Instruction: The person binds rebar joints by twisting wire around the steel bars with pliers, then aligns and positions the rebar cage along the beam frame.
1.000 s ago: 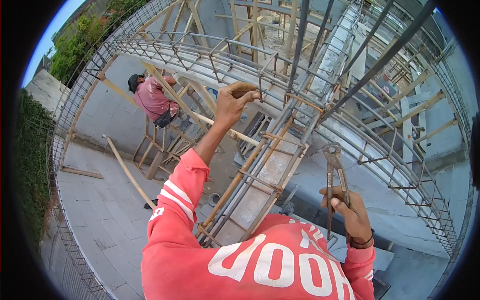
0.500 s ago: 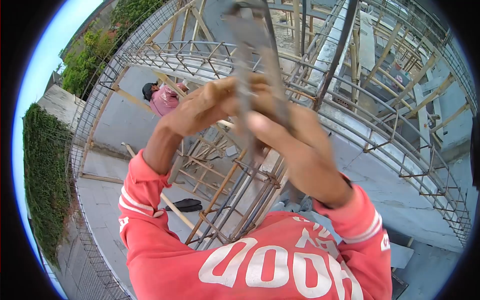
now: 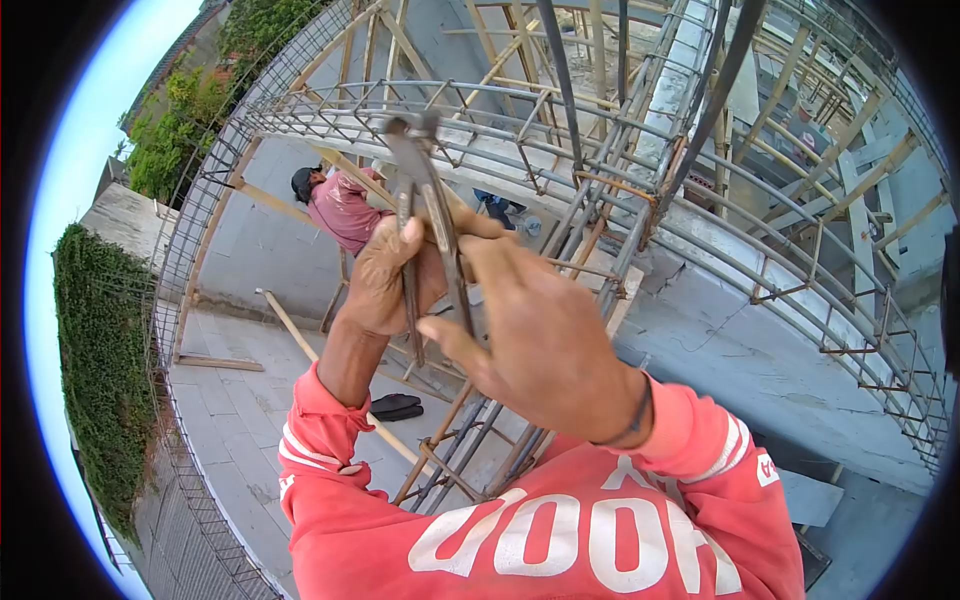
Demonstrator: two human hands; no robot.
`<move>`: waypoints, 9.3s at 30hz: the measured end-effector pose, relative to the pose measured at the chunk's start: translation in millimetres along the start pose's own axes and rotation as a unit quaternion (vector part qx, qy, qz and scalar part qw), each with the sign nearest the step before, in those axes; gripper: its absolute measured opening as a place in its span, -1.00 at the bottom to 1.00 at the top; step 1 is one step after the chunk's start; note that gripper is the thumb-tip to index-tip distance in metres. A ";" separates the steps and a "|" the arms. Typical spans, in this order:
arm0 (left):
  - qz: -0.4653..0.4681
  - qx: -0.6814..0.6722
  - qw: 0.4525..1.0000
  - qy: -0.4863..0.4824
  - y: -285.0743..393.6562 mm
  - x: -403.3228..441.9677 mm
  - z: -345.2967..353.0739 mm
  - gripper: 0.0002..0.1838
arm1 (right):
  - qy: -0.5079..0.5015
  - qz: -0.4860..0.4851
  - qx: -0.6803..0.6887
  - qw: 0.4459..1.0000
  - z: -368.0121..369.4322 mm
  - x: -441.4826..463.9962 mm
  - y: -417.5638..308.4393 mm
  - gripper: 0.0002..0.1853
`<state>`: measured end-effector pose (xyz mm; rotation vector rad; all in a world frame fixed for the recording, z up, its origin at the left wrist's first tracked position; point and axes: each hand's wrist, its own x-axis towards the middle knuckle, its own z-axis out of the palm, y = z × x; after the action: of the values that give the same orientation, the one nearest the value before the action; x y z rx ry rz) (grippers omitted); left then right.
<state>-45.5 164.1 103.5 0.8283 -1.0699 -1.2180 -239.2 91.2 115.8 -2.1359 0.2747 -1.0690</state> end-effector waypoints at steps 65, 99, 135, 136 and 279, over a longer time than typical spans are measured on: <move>-0.063 0.864 0.491 0.094 -86.4 32.4 -11.3 -0.07 | -0.093 0.417 -0.007 0.904 -41.5 -208.8 147.2 -0.81; -0.070 0.794 0.592 0.116 -87.7 46.5 -34.5 -0.60 | -0.103 0.428 0.000 0.898 -47.7 -210.4 138.7 -0.80; -0.090 0.828 0.538 0.133 -88.8 49.2 -39.4 -0.49 | -0.103 0.419 0.010 0.902 -38.8 -229.1 150.8 -0.76; -0.098 0.836 0.518 0.154 -95.5 49.5 -41.4 -0.53 | -0.101 0.419 0.011 0.902 -38.7 -229.1 151.4 -0.76; -0.165 0.275 0.943 0.087 -120.2 64.2 -60.5 -0.76 | -0.146 0.421 -0.001 0.895 -28.8 -219.9 169.9 -0.77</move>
<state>-25.2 76.1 -15.0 1.5709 -1.1716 -1.0969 -379.6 59.3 -123.6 -1.8235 0.9418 -0.2365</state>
